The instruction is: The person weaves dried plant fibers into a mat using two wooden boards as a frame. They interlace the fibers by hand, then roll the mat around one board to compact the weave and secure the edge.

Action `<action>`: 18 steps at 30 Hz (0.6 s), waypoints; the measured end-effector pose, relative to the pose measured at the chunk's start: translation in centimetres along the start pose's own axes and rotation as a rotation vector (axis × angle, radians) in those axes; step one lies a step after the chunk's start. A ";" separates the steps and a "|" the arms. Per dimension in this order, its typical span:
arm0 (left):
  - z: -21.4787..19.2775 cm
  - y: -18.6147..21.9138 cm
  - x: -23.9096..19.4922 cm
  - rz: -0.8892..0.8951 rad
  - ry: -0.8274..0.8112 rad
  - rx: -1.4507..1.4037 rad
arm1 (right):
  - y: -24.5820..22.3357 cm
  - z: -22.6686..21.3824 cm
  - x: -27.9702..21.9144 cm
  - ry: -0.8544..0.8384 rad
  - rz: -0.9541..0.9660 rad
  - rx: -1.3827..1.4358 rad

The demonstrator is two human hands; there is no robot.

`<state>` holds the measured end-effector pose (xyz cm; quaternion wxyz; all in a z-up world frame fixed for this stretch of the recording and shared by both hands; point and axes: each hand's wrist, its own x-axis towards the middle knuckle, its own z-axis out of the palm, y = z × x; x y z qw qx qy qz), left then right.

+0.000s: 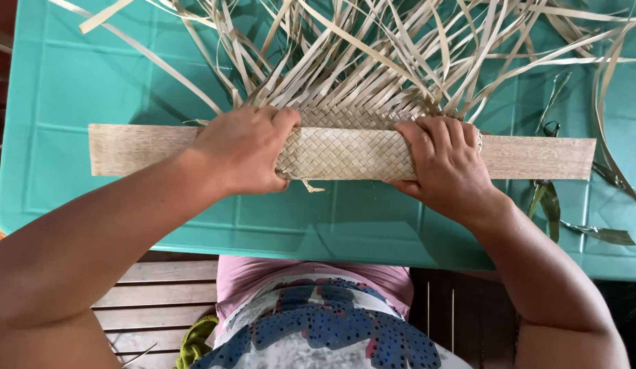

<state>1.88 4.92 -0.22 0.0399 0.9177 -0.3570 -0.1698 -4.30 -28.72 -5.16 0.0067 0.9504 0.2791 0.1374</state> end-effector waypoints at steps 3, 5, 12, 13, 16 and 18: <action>2.0 -0.9 0.2 0.048 0.141 0.112 | -0.3 0.0 0.0 -0.002 0.010 0.008; 2.9 -0.8 -0.2 0.041 0.217 0.149 | -0.4 -0.1 0.1 0.007 -0.001 0.009; 4.1 -1.1 -0.2 0.026 0.374 0.261 | -0.4 -0.1 0.1 -0.014 0.010 0.005; 4.3 -1.2 -0.2 0.024 0.374 0.262 | -0.4 -0.2 0.2 -0.012 0.009 0.006; 4.7 -1.9 -0.3 0.061 0.422 0.246 | -1.0 -0.8 0.5 -0.020 0.009 -0.029; 5.1 -2.3 -0.2 0.109 0.451 0.231 | -1.2 -1.0 0.6 -0.018 0.020 -0.035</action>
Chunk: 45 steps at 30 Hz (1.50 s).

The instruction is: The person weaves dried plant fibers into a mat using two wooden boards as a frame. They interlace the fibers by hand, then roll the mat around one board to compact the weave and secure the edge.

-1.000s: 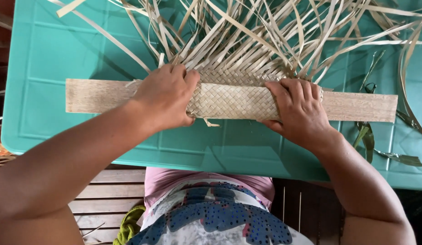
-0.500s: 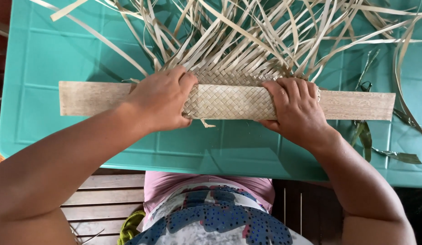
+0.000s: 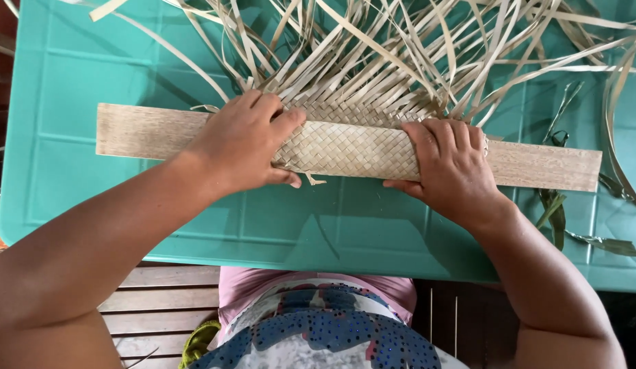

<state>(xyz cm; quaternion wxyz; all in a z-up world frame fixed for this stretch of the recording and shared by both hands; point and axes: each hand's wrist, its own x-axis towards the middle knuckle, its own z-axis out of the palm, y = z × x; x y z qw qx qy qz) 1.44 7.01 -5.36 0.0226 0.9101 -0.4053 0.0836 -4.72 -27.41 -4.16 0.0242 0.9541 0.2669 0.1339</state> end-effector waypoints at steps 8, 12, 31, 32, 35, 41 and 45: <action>-0.8 -0.3 -2.7 -0.089 0.118 0.145 | 0.0 0.1 0.1 0.007 -0.013 -0.044; 0.2 -1.0 -3.7 -0.150 0.207 0.136 | 0.0 0.4 0.1 0.020 -0.010 -0.075; -4.7 -1.7 1.5 -0.139 -0.654 -0.085 | 0.1 0.1 0.1 0.024 0.009 -0.009; -4.8 -1.6 1.3 -0.118 -0.632 -0.021 | 0.0 0.1 0.2 0.029 0.004 -0.026; -5.5 -1.4 1.5 -0.101 -0.611 0.042 | 0.0 0.0 0.4 0.035 0.003 -0.039; -5.9 -1.2 1.7 -0.140 -0.691 -0.036 | 0.2 0.3 0.1 0.009 -0.009 -0.041; -8.3 -0.1 3.9 -0.228 -1.027 0.089 | 0.7 -0.4 0.4 -0.098 -0.042 -0.046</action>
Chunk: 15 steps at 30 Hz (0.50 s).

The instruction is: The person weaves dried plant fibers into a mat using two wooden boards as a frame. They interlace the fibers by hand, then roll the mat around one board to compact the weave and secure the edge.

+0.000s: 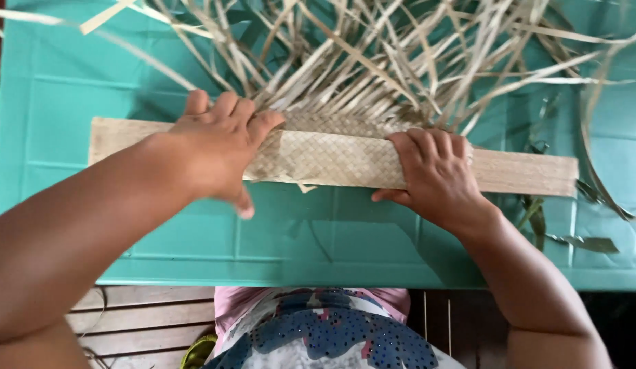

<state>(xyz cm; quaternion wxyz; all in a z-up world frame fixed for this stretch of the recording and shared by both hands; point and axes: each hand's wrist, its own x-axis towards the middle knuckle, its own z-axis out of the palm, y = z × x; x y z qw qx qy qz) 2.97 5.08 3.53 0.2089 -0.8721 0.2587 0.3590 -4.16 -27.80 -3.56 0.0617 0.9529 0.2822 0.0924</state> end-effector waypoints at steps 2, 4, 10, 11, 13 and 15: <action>-1.4 2.3 -1.2 0.233 0.379 -0.149 | 0.0 0.1 0.2 0.012 0.016 0.022; -2.9 6.2 0.4 0.469 0.749 -0.297 | -0.1 0.6 0.0 0.026 0.046 0.049; -3.7 15.5 10.6 0.887 1.262 -1.133 | 0.8 1.8 -0.1 0.113 0.081 0.019; -3.1 15.9 11.0 0.798 1.260 -1.103 | 0.9 2.0 -0.5 0.148 0.072 0.096; -2.5 16.5 11.7 0.716 1.248 -1.072 | 1.5 1.6 -1.3 0.180 0.071 0.174; -2.7 16.8 11.9 0.749 1.371 -0.757 | 2.7 0.3 -2.2 0.063 0.000 0.253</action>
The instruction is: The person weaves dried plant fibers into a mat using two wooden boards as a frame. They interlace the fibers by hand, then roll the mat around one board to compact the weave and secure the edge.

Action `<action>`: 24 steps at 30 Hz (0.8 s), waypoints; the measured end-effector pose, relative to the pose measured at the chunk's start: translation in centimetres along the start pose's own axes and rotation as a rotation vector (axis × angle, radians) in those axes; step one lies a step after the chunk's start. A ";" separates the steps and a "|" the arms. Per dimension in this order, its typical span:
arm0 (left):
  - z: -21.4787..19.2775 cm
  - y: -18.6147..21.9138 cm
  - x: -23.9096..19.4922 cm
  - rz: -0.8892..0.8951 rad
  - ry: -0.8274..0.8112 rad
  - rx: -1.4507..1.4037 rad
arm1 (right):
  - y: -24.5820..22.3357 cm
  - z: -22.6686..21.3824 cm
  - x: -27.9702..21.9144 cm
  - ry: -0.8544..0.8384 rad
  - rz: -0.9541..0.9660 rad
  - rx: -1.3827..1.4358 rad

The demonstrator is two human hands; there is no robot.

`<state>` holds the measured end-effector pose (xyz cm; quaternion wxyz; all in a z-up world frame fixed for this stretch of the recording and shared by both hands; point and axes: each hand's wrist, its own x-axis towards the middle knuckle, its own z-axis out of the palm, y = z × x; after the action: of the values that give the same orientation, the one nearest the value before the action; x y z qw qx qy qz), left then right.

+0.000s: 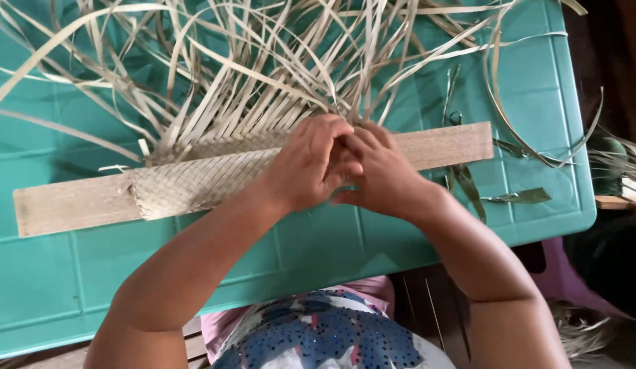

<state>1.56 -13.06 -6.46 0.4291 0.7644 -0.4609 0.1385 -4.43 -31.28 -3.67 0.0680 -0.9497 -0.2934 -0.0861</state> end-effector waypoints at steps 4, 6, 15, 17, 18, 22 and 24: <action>-0.1 0.6 -0.7 -0.084 -0.268 0.174 | 2.7 -4.9 -3.1 -0.188 0.163 -0.001; 0.1 0.7 -0.5 -0.046 -0.279 0.316 | 4.8 -4.7 -4.6 -0.386 0.371 0.017; 3.3 -0.4 0.2 -0.053 -0.320 0.459 | 8.0 -0.5 -5.6 -0.196 0.290 0.081; 3.2 -0.8 0.1 -0.031 -0.308 0.447 | 8.2 -0.4 -5.7 -0.167 0.268 0.103; 3.2 -0.9 0.1 -0.015 -0.300 0.427 | 8.3 -0.3 -5.8 -0.148 0.249 0.129; 2.9 -0.3 0.3 0.018 -0.308 0.423 | 8.1 -0.6 -5.9 -0.104 0.227 0.152; 2.8 -0.1 0.4 0.016 -0.311 0.455 | 7.8 -1.1 -6.0 -0.098 0.196 0.130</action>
<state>1.35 -15.48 -7.95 0.1694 0.8495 -0.4842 0.1232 -5.03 -41.15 -4.45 0.1232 -0.9704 -0.2073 -0.0131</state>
